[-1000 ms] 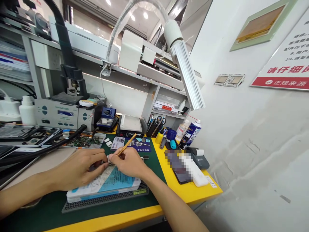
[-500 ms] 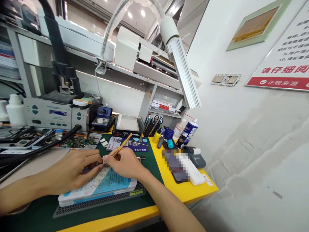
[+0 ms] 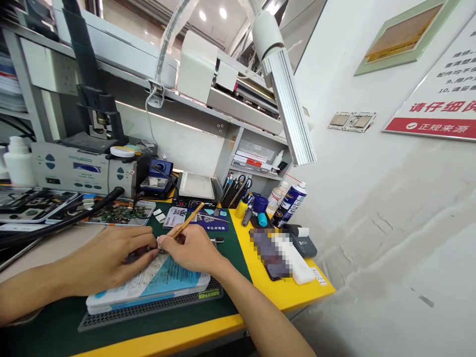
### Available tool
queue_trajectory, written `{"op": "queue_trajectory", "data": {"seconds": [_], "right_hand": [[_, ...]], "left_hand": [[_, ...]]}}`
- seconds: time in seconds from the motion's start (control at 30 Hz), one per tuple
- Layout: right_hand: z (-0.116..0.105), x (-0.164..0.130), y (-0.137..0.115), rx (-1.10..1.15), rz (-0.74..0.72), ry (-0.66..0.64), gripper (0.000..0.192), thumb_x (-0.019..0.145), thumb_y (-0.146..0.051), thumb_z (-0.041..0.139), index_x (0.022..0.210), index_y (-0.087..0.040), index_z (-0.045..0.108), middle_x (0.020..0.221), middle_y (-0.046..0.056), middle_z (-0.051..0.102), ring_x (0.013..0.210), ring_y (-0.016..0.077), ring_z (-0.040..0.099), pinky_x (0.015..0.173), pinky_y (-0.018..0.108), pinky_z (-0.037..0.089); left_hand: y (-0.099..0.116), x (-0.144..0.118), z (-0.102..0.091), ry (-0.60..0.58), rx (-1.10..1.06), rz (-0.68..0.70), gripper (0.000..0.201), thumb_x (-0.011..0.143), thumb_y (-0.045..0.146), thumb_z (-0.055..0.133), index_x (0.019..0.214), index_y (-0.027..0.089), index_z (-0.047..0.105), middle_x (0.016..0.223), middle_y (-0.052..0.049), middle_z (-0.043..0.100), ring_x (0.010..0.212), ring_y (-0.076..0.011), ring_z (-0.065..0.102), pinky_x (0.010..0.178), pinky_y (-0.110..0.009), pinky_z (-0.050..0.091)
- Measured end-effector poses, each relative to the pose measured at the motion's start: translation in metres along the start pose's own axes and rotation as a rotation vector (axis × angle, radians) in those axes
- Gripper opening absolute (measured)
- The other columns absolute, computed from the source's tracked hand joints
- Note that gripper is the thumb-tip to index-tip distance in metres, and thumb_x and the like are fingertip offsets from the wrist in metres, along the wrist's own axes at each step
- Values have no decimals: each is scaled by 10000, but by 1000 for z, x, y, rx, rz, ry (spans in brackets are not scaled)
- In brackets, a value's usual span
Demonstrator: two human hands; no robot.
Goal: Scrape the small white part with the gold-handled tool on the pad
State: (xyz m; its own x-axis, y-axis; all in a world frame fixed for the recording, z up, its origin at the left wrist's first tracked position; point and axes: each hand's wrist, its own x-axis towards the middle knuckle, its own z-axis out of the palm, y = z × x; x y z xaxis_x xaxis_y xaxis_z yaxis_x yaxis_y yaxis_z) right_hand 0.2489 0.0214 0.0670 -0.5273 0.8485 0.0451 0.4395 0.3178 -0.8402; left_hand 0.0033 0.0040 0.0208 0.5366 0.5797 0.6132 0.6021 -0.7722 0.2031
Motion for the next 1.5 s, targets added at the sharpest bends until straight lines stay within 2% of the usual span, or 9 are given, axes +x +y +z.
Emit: {"op": "queue_trajectory", "data": {"seconds": [0.37, 0.63, 0.97, 1.23, 1.5], "right_hand": [[1, 1, 4, -2, -7, 13, 423, 1094, -503, 806, 818, -220, 657, 757, 1, 598, 672, 171, 573, 623, 309, 401], [0, -1, 2, -9, -16, 12, 412, 1097, -487, 802, 814, -220, 666, 759, 4, 609, 664, 172, 567, 613, 313, 395], [-1, -1, 0, -8, -19, -1, 468, 1059, -579, 855, 821, -221, 671, 780, 4, 610, 652, 169, 549, 613, 324, 388], [-2, -2, -2, -13, -17, -9, 440, 1077, -549, 811, 833, -212, 669, 794, 0, 599, 668, 161, 541, 624, 324, 360], [-1, -2, -2, -11, -7, -10, 415, 1086, -526, 810, 845, -218, 672, 724, -8, 583, 666, 175, 558, 619, 314, 371]], "left_hand": [[1, 1, -1, 0, 12, -1, 427, 1202, 386, 471, 822, 265, 622, 730, 0, 650, 587, -174, 516, 603, -385, 340], [0, 1, -1, -7, -4, -9, 430, 1203, 406, 466, 841, 268, 652, 734, -8, 664, 583, -179, 531, 596, -373, 329], [-1, 2, 0, -33, -20, -40, 440, 1199, 443, 467, 871, 268, 702, 766, -28, 698, 617, -190, 586, 598, -379, 343], [-1, 0, -2, -50, -32, -67, 420, 1181, 433, 502, 855, 265, 708, 759, -36, 700, 603, -197, 574, 589, -385, 342], [-1, 1, -3, -49, -32, -55, 416, 1188, 437, 489, 855, 267, 671, 757, -36, 699, 604, -198, 577, 591, -380, 348]]}}
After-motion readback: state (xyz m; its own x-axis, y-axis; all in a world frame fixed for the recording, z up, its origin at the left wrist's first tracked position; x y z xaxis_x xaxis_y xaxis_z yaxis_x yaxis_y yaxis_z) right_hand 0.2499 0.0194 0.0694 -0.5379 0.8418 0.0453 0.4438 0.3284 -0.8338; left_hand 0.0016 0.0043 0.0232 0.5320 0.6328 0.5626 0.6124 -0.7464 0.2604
